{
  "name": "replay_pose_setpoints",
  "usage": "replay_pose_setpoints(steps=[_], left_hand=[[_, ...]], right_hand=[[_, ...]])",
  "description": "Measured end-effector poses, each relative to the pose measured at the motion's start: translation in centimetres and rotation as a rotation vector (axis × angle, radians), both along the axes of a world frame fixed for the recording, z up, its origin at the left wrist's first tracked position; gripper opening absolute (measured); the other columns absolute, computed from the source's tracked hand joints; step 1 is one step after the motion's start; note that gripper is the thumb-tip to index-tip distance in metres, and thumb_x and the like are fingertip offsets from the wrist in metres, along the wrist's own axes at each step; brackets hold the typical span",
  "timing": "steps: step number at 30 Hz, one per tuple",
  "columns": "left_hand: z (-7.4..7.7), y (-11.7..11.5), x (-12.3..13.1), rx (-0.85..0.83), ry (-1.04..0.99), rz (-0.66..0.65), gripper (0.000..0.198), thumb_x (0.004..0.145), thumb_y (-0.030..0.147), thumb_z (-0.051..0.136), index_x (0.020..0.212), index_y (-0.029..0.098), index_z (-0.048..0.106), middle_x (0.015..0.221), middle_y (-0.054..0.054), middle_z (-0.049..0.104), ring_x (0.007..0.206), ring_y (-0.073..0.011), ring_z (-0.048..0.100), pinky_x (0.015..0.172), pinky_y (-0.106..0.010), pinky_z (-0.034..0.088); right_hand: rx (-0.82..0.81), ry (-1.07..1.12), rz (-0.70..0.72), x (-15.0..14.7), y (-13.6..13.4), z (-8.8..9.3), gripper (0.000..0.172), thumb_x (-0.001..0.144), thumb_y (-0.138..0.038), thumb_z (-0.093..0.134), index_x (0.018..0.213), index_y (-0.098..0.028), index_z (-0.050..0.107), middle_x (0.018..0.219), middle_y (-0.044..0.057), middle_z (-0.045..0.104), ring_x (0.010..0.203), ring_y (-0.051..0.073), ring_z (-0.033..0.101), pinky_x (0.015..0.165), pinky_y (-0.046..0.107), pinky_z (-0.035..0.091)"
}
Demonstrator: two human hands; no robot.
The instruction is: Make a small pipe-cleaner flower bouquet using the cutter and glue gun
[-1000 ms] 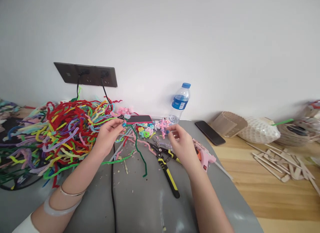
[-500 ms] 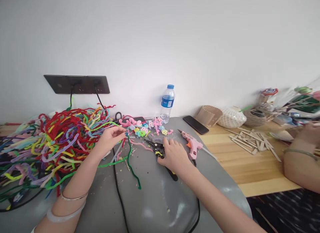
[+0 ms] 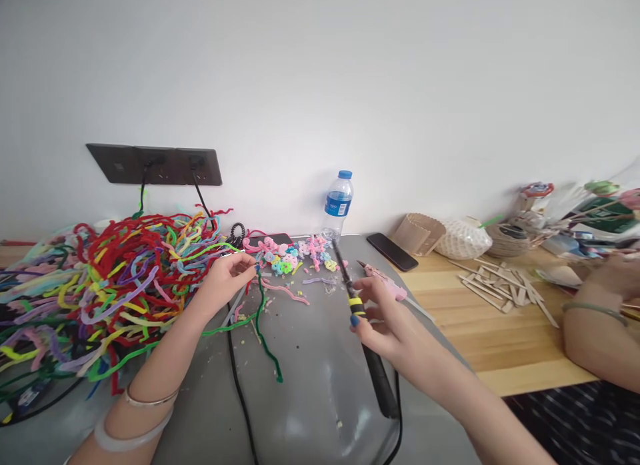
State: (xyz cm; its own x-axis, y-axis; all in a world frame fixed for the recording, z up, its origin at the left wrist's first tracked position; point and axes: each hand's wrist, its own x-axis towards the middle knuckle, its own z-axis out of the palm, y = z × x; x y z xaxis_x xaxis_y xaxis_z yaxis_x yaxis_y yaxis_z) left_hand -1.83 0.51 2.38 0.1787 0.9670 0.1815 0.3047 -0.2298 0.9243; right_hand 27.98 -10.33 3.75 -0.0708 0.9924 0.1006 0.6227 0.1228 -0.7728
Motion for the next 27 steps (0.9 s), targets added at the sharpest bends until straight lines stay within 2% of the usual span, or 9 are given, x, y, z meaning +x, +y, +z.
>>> replay_pose_setpoints(steps=[2, 4, 8, 14, 17, 19, 22, 24, 27], left_hand=[[-0.1, 0.0, 0.1, -0.003, 0.015, 0.002, 0.011, 0.074, 0.028, 0.059, 0.077, 0.017, 0.064, 0.076, -0.002, 0.065, 0.07, -0.0171, 0.058, 0.065, -0.027, 0.044], [-0.2, 0.1, 0.1, -0.014, 0.032, 0.001, 0.012, 0.075, 0.028, 0.059, 0.077, 0.017, 0.063, 0.076, -0.002, 0.064, 0.07, -0.0173, 0.058, 0.065, -0.027, 0.044], [-0.3, 0.1, 0.2, -0.023, 0.054, 0.001, 0.012, 0.075, 0.029, 0.058, 0.078, 0.018, 0.062, 0.077, -0.002, 0.064, 0.07, -0.0173, 0.058, 0.065, -0.027, 0.044], [-0.1, -0.2, 0.2, 0.01, 0.11, 0.03, 0.009, 0.077, 0.026, 0.056, 0.077, 0.019, 0.061, 0.074, 0.0, 0.062, 0.069, -0.0158, 0.056, 0.063, -0.026, 0.042], [0.0, -0.5, 0.5, 0.091, 0.159, 0.039, 0.006, 0.077, 0.023, 0.056, 0.076, 0.019, 0.06, 0.073, 0.001, 0.062, 0.068, -0.0153, 0.056, 0.063, -0.025, 0.042], [0.1, -0.7, 0.7, 0.147, 0.176, 0.034, 0.004, 0.077, 0.022, 0.056, 0.076, 0.02, 0.059, 0.073, 0.001, 0.063, 0.069, -0.0151, 0.057, 0.064, -0.024, 0.042], [-0.1, -1.0, 1.1, 0.207, 0.233, 0.034, 0.003, 0.077, 0.019, 0.055, 0.075, 0.02, 0.058, 0.073, 0.001, 0.062, 0.069, -0.0151, 0.057, 0.064, -0.024, 0.042], [-0.3, -1.1, 1.4, 0.252, 0.29, 0.041, 0.004, 0.077, 0.017, 0.056, 0.074, 0.021, 0.056, 0.074, 0.001, 0.062, 0.07, -0.0155, 0.058, 0.065, -0.025, 0.042], [-0.6, -1.3, 1.9, 0.306, 0.362, 0.054, 0.007, 0.078, 0.016, 0.057, 0.073, 0.021, 0.054, 0.075, 0.0, 0.062, 0.071, -0.0163, 0.059, 0.067, -0.027, 0.042]], right_hand=[[0.082, 0.232, 0.017, -0.9, -0.2, -1.0, 0.052, 0.089, -0.062, 0.05, 0.128, -0.029, 0.045, 0.121, 0.014, 0.059, 0.082, 0.028, 0.07, 0.074, 0.043, 0.057], [0.189, 0.346, 0.011, -1.9, -0.2, -2.4, 0.055, 0.09, -0.065, 0.046, 0.132, -0.031, 0.039, 0.128, 0.015, 0.054, 0.084, 0.028, 0.07, 0.076, 0.044, 0.057], [0.329, 0.327, 0.026, -3.2, -0.3, -5.4, 0.059, 0.089, -0.059, 0.055, 0.135, -0.029, 0.035, 0.125, 0.015, 0.055, 0.102, 0.031, 0.065, 0.084, 0.045, 0.055], [0.187, 0.227, -0.098, -3.9, -1.9, -7.0, 0.042, 0.09, -0.032, 0.051, 0.131, -0.027, 0.044, 0.119, 0.011, 0.061, 0.115, 0.026, 0.061, 0.094, 0.04, 0.051], [0.159, 0.203, -0.098, -4.1, -2.2, -6.7, 0.031, 0.087, -0.028, 0.047, 0.118, -0.025, 0.052, 0.111, 0.009, 0.065, 0.109, 0.025, 0.064, 0.092, 0.038, 0.052], [0.172, 0.132, -0.128, -4.1, -1.9, -5.9, 0.022, 0.085, -0.026, 0.045, 0.105, -0.024, 0.054, 0.095, 0.006, 0.066, 0.091, 0.022, 0.067, 0.077, 0.033, 0.054], [0.164, -0.141, -0.162, -4.2, -1.2, -3.8, 0.009, 0.078, -0.026, 0.049, 0.086, -0.024, 0.049, 0.07, 0.0, 0.059, 0.061, 0.018, 0.058, 0.055, 0.027, 0.045], [0.122, -0.353, -0.164, -4.5, -0.7, -2.1, 0.013, 0.072, -0.028, 0.054, 0.078, -0.025, 0.042, 0.059, -0.004, 0.053, 0.051, 0.016, 0.052, 0.049, 0.026, 0.038], [0.042, -0.594, -0.167, -5.4, 0.3, -0.2, 0.018, 0.07, -0.029, 0.055, 0.074, -0.025, 0.038, 0.059, -0.002, 0.058, 0.054, 0.019, 0.056, 0.048, 0.026, 0.032]])
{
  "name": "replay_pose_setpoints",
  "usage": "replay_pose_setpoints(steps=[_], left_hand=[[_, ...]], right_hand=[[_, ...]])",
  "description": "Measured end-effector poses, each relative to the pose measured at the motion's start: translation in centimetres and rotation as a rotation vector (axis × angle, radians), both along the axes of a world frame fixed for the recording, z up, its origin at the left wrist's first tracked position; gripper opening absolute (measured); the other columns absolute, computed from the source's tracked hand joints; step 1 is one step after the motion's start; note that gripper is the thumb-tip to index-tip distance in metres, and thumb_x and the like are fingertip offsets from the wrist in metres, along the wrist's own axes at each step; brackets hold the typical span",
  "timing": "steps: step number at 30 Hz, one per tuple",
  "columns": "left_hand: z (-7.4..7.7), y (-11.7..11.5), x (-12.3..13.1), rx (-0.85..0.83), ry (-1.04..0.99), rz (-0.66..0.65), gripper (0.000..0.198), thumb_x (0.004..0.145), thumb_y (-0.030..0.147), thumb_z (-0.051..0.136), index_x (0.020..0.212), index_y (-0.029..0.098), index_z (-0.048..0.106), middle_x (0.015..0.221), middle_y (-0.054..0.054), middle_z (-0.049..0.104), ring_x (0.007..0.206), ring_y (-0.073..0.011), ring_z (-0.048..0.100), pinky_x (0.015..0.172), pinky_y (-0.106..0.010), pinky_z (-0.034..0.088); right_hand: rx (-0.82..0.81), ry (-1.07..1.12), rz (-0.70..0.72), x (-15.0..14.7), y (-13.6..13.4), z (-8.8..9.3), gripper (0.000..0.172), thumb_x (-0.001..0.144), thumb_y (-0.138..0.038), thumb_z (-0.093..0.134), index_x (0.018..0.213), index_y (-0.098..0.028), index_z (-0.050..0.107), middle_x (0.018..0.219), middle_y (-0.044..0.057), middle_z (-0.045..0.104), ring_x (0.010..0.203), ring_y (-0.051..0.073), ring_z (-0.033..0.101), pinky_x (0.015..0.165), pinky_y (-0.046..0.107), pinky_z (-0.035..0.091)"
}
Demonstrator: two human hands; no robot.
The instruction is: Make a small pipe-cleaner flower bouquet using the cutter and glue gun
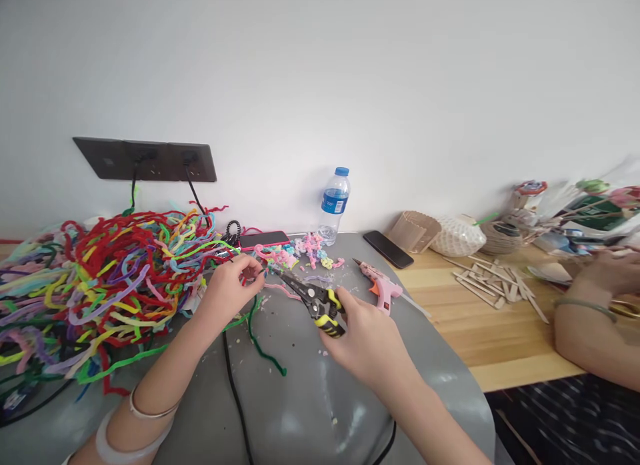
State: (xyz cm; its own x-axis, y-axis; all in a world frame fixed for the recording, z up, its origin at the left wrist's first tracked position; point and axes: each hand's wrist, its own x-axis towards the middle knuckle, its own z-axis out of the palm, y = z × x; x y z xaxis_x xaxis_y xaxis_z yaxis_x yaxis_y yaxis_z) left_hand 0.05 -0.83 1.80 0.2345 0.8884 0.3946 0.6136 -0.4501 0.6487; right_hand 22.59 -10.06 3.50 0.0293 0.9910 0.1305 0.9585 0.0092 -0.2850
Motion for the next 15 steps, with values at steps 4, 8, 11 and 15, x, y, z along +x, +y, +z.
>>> replay_pose_setpoints(steps=[4, 8, 11, 15], left_hand=[[-0.2, -0.3, 0.6, 0.032, 0.063, 0.022, 0.01, 0.078, 0.014, 0.058, 0.073, 0.021, 0.053, 0.074, 0.0, 0.062, 0.071, -0.0171, 0.059, 0.067, -0.028, 0.041], [-0.1, -0.6, 0.7, 0.055, 0.106, 0.065, 0.012, 0.078, 0.013, 0.058, 0.071, 0.021, 0.051, 0.073, 0.0, 0.062, 0.071, -0.0177, 0.059, 0.067, -0.029, 0.039], [0.0, -0.6, 0.7, 0.075, 0.132, 0.083, 0.012, 0.079, 0.014, 0.057, 0.071, 0.021, 0.051, 0.072, 0.001, 0.062, 0.071, -0.0178, 0.06, 0.071, -0.031, 0.039], [-0.1, -0.6, 0.8, 0.117, 0.158, 0.117, 0.011, 0.081, 0.015, 0.056, 0.072, 0.021, 0.052, 0.072, 0.002, 0.064, 0.074, -0.0184, 0.062, 0.079, -0.035, 0.036]], right_hand=[[-0.063, -0.182, -0.037, -1.3, 1.3, 0.8, 0.018, 0.071, -0.03, 0.057, 0.076, -0.025, 0.04, 0.067, 0.003, 0.064, 0.068, 0.026, 0.065, 0.052, 0.028, 0.031], [-0.091, -0.239, -0.066, -2.1, 1.9, 0.6, 0.015, 0.073, -0.03, 0.057, 0.079, -0.023, 0.044, 0.073, 0.005, 0.069, 0.073, 0.027, 0.067, 0.054, 0.029, 0.03], [-0.09, -0.243, -0.061, -2.3, 2.0, 0.6, 0.015, 0.074, -0.03, 0.057, 0.081, -0.023, 0.046, 0.077, 0.005, 0.071, 0.073, 0.026, 0.067, 0.053, 0.029, 0.028], [-0.102, -0.265, -0.069, -2.6, 2.0, 0.6, 0.015, 0.075, -0.03, 0.057, 0.082, -0.022, 0.046, 0.075, 0.004, 0.069, 0.071, 0.025, 0.066, 0.053, 0.028, 0.025]])
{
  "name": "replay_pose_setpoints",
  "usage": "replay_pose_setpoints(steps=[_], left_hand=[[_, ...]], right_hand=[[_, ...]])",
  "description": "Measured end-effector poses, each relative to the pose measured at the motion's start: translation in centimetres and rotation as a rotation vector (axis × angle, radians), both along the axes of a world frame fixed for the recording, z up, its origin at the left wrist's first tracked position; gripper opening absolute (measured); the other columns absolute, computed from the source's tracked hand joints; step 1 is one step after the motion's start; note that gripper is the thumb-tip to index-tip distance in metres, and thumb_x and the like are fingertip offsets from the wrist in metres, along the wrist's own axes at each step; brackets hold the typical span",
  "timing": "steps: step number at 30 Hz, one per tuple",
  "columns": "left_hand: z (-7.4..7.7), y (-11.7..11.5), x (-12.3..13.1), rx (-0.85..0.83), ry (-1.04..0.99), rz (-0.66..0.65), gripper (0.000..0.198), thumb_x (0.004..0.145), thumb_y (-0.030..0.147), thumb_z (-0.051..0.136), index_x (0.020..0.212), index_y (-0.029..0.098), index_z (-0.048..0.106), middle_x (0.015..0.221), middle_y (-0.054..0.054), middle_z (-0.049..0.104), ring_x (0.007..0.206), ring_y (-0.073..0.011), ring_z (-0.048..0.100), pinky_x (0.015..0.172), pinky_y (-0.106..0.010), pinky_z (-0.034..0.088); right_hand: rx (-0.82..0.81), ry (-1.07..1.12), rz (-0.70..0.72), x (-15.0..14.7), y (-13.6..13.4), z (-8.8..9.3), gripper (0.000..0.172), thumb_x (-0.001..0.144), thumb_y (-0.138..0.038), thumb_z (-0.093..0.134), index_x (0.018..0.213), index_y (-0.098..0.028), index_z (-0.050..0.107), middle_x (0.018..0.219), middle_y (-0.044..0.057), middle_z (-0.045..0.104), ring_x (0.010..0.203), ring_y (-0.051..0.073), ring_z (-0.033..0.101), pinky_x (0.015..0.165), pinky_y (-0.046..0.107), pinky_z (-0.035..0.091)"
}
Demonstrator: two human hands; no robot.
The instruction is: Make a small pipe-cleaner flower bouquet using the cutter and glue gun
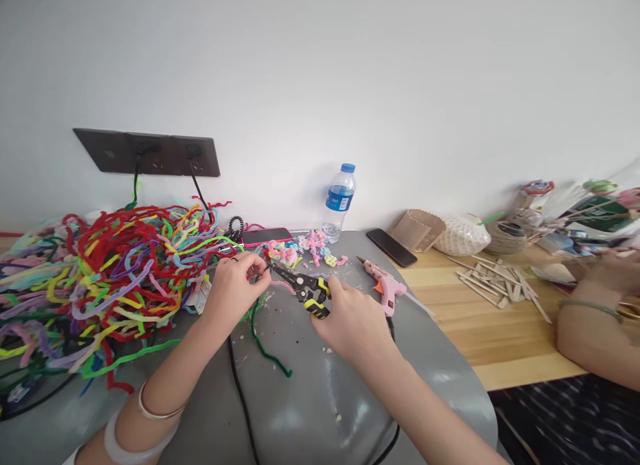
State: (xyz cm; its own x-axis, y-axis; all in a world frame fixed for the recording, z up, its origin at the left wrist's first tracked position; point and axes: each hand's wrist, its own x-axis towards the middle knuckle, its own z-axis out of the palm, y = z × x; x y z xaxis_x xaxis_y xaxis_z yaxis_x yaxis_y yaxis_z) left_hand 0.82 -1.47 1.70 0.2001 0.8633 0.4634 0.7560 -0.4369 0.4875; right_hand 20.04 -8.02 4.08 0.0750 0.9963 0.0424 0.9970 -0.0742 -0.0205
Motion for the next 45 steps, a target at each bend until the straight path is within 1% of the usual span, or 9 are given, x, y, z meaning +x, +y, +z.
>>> replay_pose_setpoints(steps=[8, 13, 21, 25, 30, 33, 35, 39, 45], left_hand=[[-0.2, -0.3, 0.2, 0.051, 0.015, 0.047, 0.012, 0.082, 0.016, 0.056, 0.071, 0.021, 0.055, 0.073, 0.003, 0.066, 0.077, -0.0184, 0.063, 0.082, -0.036, 0.031], [-0.1, -0.3, 0.2, 0.071, 0.012, 0.044, 0.012, 0.083, 0.017, 0.057, 0.071, 0.021, 0.055, 0.072, 0.003, 0.066, 0.077, -0.0186, 0.063, 0.083, -0.036, 0.03], [-0.1, -0.3, 0.3, 0.075, 0.024, 0.045, 0.012, 0.082, 0.016, 0.056, 0.071, 0.021, 0.056, 0.072, 0.002, 0.068, 0.078, -0.0194, 0.063, 0.083, -0.037, 0.03], [-0.2, -0.3, 0.4, 0.059, 0.037, 0.042, 0.012, 0.081, 0.016, 0.057, 0.071, 0.021, 0.056, 0.072, 0.002, 0.068, 0.076, -0.0198, 0.062, 0.083, -0.037, 0.03], [-0.2, -0.2, 0.5, 0.004, -0.004, 0.04, 0.01, 0.081, 0.017, 0.057, 0.072, 0.021, 0.057, 0.075, 0.001, 0.069, 0.077, -0.0194, 0.063, 0.084, -0.038, 0.031], [-0.1, 0.1, 0.2, -0.103, -0.133, 0.013, 0.008, 0.08, 0.018, 0.057, 0.073, 0.021, 0.058, 0.075, 0.002, 0.069, 0.068, -0.0164, 0.061, 0.08, -0.035, 0.036], [0.0, 0.5, -0.1, -0.181, -0.263, -0.012, 0.006, 0.079, 0.02, 0.057, 0.073, 0.021, 0.059, 0.073, 0.002, 0.068, 0.063, -0.015, 0.058, 0.072, -0.031, 0.04], [0.1, 1.1, -0.6, -0.303, -0.513, -0.043, 0.007, 0.075, 0.026, 0.057, 0.075, 0.02, 0.061, 0.072, 0.0, 0.066, 0.061, -0.0151, 0.057, 0.059, -0.027, 0.041], [0.1, 1.6, -0.4, -0.533, -0.908, -0.071, 0.014, 0.069, 0.031, 0.067, 0.074, 0.018, 0.066, 0.061, 0.002, 0.058, 0.054, -0.0113, 0.05, 0.051, -0.023, 0.04]], right_hand=[[-0.063, 0.006, -0.026, -0.3, 0.2, 0.4, 0.014, 0.075, -0.031, 0.056, 0.082, -0.022, 0.047, 0.072, 0.003, 0.068, 0.07, 0.026, 0.066, 0.053, 0.029, 0.025], [-0.05, -0.015, -0.012, -0.1, 0.3, 0.6, 0.012, 0.076, -0.031, 0.057, 0.079, -0.023, 0.048, 0.062, 0.003, 0.064, 0.065, 0.025, 0.065, 0.053, 0.03, 0.026], [-0.023, -0.009, 0.024, 0.4, 0.3, 0.2, 0.01, 0.075, -0.029, 0.058, 0.077, -0.023, 0.05, 0.06, 0.004, 0.063, 0.059, 0.024, 0.062, 0.05, 0.028, 0.024], [-0.028, 0.023, 0.006, 0.5, 0.4, 0.1, 0.009, 0.077, -0.028, 0.055, 0.076, -0.023, 0.047, 0.061, 0.003, 0.062, 0.058, 0.023, 0.061, 0.05, 0.028, 0.024], [-0.004, 0.118, 0.018, 0.5, 0.3, 0.6, 0.017, 0.074, -0.029, 0.056, 0.074, -0.024, 0.039, 0.06, 0.0, 0.059, 0.058, 0.021, 0.057, 0.053, 0.028, 0.026], [-0.054, 0.211, 0.069, 1.1, -0.3, 0.8, 0.018, 0.072, -0.027, 0.056, 0.074, -0.024, 0.038, 0.061, -0.001, 0.057, 0.058, 0.019, 0.055, 0.053, 0.027, 0.025], [-0.113, 0.249, 0.11, 1.8, -0.9, 0.6, 0.018, 0.07, -0.024, 0.056, 0.075, -0.024, 0.04, 0.064, -0.001, 0.057, 0.058, 0.018, 0.054, 0.052, 0.026, 0.025], [-0.182, 0.235, 0.123, 2.9, -1.6, -0.4, 0.018, 0.071, -0.024, 0.056, 0.081, -0.024, 0.041, 0.069, 0.0, 0.059, 0.063, 0.02, 0.054, 0.055, 0.027, 0.028], [-0.033, 0.026, 0.004, 3.2, -0.7, -3.1, 0.017, 0.076, -0.03, 0.056, 0.086, -0.021, 0.046, 0.093, 0.009, 0.063, 0.09, 0.029, 0.06, 0.069, 0.033, 0.036]])
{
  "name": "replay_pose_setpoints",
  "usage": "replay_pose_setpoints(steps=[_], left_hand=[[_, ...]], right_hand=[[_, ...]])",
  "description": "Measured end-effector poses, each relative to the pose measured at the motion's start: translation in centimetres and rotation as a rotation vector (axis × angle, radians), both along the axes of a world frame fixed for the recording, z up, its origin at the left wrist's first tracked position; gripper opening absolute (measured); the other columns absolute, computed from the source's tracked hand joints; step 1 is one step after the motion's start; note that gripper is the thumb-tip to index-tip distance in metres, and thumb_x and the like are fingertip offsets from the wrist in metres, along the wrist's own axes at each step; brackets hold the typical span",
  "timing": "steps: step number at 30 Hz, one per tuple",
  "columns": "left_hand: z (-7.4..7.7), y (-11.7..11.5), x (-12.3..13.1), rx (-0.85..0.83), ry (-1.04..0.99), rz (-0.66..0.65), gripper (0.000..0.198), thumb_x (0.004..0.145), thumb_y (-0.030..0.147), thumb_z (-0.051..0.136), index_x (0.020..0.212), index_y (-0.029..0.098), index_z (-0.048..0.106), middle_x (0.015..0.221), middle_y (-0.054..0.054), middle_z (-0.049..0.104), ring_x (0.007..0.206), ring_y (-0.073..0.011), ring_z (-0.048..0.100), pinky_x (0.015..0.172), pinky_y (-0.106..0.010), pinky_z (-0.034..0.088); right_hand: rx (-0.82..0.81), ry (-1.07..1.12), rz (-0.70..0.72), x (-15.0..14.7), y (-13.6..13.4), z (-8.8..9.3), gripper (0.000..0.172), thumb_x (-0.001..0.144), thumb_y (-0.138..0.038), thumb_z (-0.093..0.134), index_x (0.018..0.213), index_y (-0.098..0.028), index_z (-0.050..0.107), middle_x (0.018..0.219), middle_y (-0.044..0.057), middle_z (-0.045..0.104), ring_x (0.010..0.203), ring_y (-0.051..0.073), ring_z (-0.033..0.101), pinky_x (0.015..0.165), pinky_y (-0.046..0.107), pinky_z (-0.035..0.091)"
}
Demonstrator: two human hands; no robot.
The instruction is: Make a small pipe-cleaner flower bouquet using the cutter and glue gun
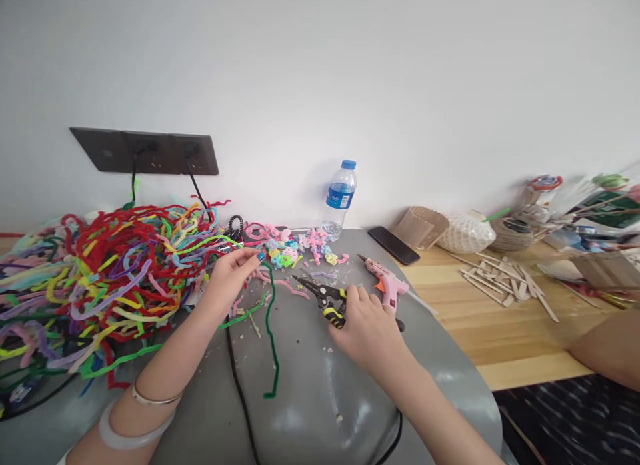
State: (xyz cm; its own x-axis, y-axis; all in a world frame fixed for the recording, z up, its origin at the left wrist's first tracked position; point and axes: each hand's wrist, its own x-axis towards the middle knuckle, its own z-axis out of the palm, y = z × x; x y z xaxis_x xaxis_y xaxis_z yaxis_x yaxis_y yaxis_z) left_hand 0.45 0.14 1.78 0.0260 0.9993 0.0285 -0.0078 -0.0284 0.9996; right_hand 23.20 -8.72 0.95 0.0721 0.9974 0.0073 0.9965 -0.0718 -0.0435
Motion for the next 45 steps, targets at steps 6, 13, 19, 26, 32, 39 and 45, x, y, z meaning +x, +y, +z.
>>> replay_pose_setpoints(steps=[6, 13, 19, 26, 32, 39, 45], left_hand=[[-0.4, 0.0, 0.3, -0.198, -0.285, -0.071, 0.026, 0.063, 0.033, 0.08, 0.079, 0.016, 0.069, 0.056, 0.004, 0.055, 0.051, -0.0072, 0.047, 0.05, -0.02, 0.036], [-0.8, -0.2, 0.6, -0.323, -0.492, -0.088, 0.034, 0.061, 0.031, 0.086, 0.088, 0.017, 0.07, 0.06, 0.004, 0.06, 0.058, -0.0083, 0.059, 0.052, -0.018, 0.041], [-1.2, -0.7, 1.6, -0.353, -0.675, -0.118, 0.03, 0.061, 0.023, 0.087, 0.083, 0.018, 0.067, 0.072, 0.002, 0.068, 0.066, -0.0095, 0.066, 0.058, -0.018, 0.052], [-1.5, -0.3, 1.7, -0.38, -0.739, -0.033, 0.026, 0.062, 0.021, 0.087, 0.08, 0.016, 0.068, 0.073, 0.0, 0.072, 0.063, -0.0085, 0.066, 0.059, -0.017, 0.056], [-1.7, -0.3, 1.7, -0.353, -0.651, -0.076, 0.037, 0.058, 0.032, 0.09, 0.087, 0.015, 0.072, 0.08, -0.003, 0.074, 0.071, -0.0113, 0.069, 0.068, -0.02, 0.058], [-2.3, -0.4, 2.1, -0.294, -0.429, 0.014, 0.043, 0.054, 0.041, 0.09, 0.082, 0.015, 0.07, 0.07, 0.0, 0.069, 0.065, -0.0148, 0.069, 0.057, -0.022, 0.054], [-2.0, -0.4, 2.2, -0.233, -0.335, 0.057, 0.03, 0.061, 0.039, 0.083, 0.075, 0.017, 0.068, 0.066, 0.001, 0.064, 0.063, -0.0135, 0.063, 0.05, -0.02, 0.045]], right_hand=[[0.096, -0.138, -0.051, -0.6, 1.4, -1.9, 0.031, 0.08, -0.031, 0.06, 0.105, -0.013, 0.055, 0.1, 0.014, 0.062, 0.098, 0.034, 0.057, 0.081, 0.04, 0.039], [0.256, 0.057, 0.091, -1.3, 3.0, -1.0, 0.031, 0.087, -0.035, 0.057, 0.11, -0.014, 0.061, 0.111, 0.017, 0.062, 0.103, 0.035, 0.054, 0.084, 0.045, 0.042], [0.233, 0.814, 0.452, -4.8, 6.1, 1.7, 0.021, 0.089, -0.028, 0.055, 0.108, -0.02, 0.058, 0.105, 0.007, 0.067, 0.098, 0.022, 0.061, 0.086, 0.035, 0.048], [-0.013, 1.378, 0.467, -6.3, 10.6, -0.1, 0.02, 0.084, -0.037, 0.065, 0.09, -0.02, 0.057, 0.076, -0.002, 0.059, 0.064, 0.013, 0.058, 0.058, 0.026, 0.048], [-0.152, 1.536, 0.424, -5.0, 11.2, -0.6, 0.031, 0.082, -0.047, 0.069, 0.092, -0.019, 0.06, 0.072, -0.004, 0.058, 0.051, 0.008, 0.05, 0.05, 0.023, 0.042], [-0.196, 1.594, 0.385, -4.7, 10.9, -0.6, 0.033, 0.08, -0.048, 0.072, 0.085, -0.017, 0.06, 0.071, -0.004, 0.056, 0.048, 0.006, 0.048, 0.046, 0.021, 0.037], [-0.241, 1.582, 0.406, -4.9, 10.8, -1.1, 0.032, 0.08, -0.046, 0.073, 0.088, -0.018, 0.06, 0.075, -0.003, 0.057, 0.05, 0.006, 0.051, 0.046, 0.021, 0.039]])
